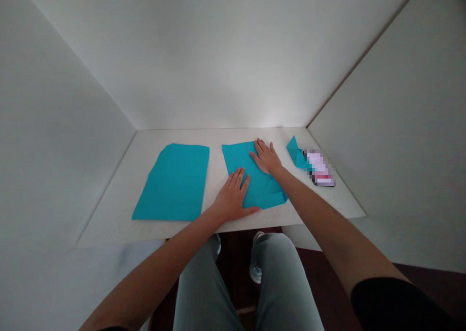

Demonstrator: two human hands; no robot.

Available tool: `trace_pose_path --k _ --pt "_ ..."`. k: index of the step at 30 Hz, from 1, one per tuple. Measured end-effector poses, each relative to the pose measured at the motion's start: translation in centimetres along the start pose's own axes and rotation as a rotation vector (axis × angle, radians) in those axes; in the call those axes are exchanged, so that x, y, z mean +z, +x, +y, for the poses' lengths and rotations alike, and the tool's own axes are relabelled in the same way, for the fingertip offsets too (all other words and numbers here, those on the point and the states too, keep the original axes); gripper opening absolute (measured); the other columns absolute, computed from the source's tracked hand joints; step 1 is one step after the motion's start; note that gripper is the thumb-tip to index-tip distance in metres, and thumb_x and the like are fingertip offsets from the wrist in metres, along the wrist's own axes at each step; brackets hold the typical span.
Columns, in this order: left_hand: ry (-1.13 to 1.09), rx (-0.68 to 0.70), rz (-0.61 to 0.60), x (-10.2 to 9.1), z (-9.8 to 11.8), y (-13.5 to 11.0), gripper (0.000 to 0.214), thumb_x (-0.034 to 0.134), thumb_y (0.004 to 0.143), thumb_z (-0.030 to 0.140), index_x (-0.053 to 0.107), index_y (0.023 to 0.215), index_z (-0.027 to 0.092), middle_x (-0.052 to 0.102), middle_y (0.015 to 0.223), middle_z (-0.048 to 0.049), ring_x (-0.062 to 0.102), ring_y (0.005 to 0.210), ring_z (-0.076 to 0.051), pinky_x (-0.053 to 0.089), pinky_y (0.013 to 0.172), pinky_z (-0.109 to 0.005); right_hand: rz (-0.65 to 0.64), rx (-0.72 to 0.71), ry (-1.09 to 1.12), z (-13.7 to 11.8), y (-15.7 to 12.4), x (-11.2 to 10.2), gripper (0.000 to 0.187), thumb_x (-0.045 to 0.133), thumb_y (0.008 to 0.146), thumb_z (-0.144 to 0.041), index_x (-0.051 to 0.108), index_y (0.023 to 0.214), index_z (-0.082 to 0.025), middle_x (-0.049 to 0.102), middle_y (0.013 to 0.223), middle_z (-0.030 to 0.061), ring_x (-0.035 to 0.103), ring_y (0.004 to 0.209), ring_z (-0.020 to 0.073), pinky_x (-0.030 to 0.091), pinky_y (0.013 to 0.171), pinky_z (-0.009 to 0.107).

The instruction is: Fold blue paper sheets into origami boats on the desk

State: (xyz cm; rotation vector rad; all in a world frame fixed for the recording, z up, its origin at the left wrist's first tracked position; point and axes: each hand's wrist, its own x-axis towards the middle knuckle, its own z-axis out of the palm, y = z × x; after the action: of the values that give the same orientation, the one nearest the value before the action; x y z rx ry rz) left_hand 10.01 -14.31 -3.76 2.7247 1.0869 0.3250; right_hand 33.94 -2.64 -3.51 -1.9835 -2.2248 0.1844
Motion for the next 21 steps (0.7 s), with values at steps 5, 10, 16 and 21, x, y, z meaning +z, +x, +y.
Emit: trace_pose_path --k 5,10,16,21 --pt "0.019 -0.025 -0.017 -0.1 0.3 -0.2 0.119 0.053 0.092 0.089 0.031 0.171 0.002 0.013 0.180 -0.0312 0.011 0.170 -0.043 0.018 0.138 -0.058 0.124 -0.148 -0.017 -2.1 -2.3 -1.0 0.072 0.028 0.112 -0.041 0.031 0.171 -0.001 0.026 0.180 0.0201 0.022 0.170 0.0311 0.003 0.140 0.058" --pt "0.032 -0.038 -0.031 0.2 0.0 0.0 0.119 0.055 0.092 0.087 0.028 0.172 0.004 0.016 0.180 -0.0307 0.012 0.170 -0.043 0.018 0.137 -0.059 0.036 -0.200 0.005 -2.2 -9.3 -0.3 0.066 0.023 0.114 -0.042 0.040 0.170 -0.012 0.036 0.178 0.0154 0.032 0.167 0.0286 0.014 0.139 0.059" --pt "0.042 -0.042 -0.085 -0.2 0.3 -0.6 0.117 0.053 0.094 0.085 0.026 0.173 0.003 0.012 0.180 -0.0309 0.011 0.170 -0.043 0.018 0.137 -0.058 -0.005 -0.153 -0.001 1.9 -17.8 -0.2 0.068 0.029 0.112 -0.047 0.032 0.174 -0.018 0.031 0.178 0.0142 0.033 0.166 0.0338 0.021 0.136 0.067" --pt "0.072 -0.115 -0.121 -0.9 3.5 -2.3 0.102 0.049 0.102 0.073 0.029 0.171 0.000 0.015 0.179 -0.0310 0.014 0.170 -0.041 0.020 0.136 -0.059 0.014 -0.151 0.000 3.1 -20.8 -0.6 0.068 0.027 0.112 -0.044 0.033 0.174 -0.016 0.032 0.177 0.0157 0.030 0.167 0.0348 0.018 0.136 0.068"
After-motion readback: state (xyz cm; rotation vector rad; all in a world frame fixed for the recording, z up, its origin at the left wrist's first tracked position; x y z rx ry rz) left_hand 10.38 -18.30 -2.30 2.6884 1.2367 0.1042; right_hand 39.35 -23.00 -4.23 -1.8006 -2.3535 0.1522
